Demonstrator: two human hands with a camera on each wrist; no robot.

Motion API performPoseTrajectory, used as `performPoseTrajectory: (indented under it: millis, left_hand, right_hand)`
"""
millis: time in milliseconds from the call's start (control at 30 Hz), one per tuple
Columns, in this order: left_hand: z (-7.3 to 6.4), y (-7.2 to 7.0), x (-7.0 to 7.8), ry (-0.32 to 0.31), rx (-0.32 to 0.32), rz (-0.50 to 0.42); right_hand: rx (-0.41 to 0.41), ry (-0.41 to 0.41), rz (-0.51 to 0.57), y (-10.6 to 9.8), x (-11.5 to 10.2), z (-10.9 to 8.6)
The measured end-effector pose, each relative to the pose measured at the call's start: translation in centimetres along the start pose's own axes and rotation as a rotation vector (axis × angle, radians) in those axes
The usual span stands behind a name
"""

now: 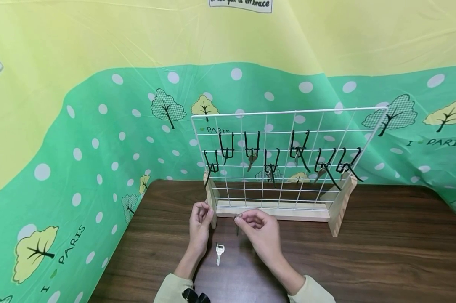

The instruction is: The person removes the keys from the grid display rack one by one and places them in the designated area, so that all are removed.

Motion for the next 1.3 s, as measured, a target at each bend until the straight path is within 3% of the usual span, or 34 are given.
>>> performPoseTrajectory:
  millis: [733, 1300]
  left_hand:
    - [0.0, 0.1, 0.0, 0.006, 0.012, -0.016]
    - [0.0, 0.0, 0.0, -0.002, 0.003, -0.016]
  right_hand:
    - [-0.106, 0.207, -0.082, 0.3, 3.6, -0.1]
    - [-0.192, 0.262, -0.160, 0.3, 4.9, -0.7]
Point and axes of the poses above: each hand's wrist, its own z-axis towards the middle knuckle, its own y-axis out of the palm, x = y × z, the point moved 2 cm from there along z, towards the middle knuckle, and after that the axes turned 8 degrees about y, right-handed, at the moved point
